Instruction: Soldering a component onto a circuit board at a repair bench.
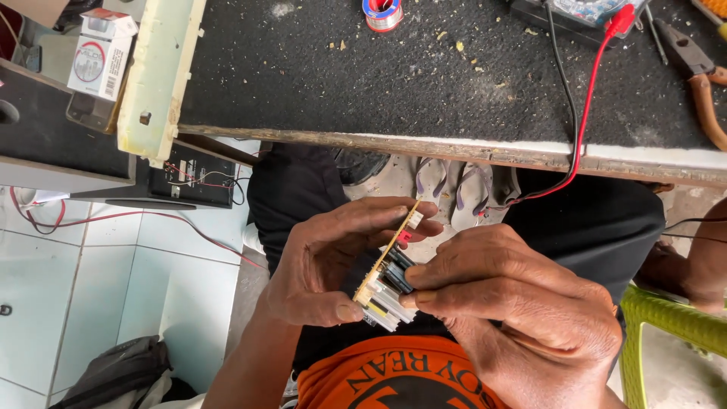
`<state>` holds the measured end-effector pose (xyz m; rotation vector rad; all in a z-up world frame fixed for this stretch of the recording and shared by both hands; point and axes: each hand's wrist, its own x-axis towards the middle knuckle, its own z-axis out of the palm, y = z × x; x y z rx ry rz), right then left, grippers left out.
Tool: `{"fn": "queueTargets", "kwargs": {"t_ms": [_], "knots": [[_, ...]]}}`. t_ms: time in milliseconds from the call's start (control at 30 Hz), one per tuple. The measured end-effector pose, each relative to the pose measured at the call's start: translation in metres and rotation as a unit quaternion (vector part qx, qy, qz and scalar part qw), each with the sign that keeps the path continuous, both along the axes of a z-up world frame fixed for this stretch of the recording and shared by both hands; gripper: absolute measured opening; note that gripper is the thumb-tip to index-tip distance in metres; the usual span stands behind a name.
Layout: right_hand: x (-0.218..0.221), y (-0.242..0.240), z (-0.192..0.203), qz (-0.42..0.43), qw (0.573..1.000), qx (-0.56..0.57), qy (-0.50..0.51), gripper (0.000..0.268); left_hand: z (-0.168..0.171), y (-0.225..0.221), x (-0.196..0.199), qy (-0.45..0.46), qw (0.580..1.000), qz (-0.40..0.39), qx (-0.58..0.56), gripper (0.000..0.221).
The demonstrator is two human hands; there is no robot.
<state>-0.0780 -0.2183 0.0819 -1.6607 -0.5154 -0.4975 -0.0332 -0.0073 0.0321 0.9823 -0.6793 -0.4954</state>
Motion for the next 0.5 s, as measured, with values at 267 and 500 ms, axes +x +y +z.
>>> {"fn": "queueTargets", "kwargs": {"t_ms": [267, 500], "knots": [[-0.0007, -0.0006, 0.0010, -0.012, 1.000, -0.024, -0.003, 0.012, 0.0066, 0.0001, 0.0035, -0.076, 0.995, 0.033, 0.057, 0.063], [-0.0002, -0.0024, 0.0032, 0.002, 0.999, -0.046, 0.011, 0.014, 0.0089, 0.0059, 0.0037, -0.132, 0.982, 0.058, 0.122, 0.066]]}}
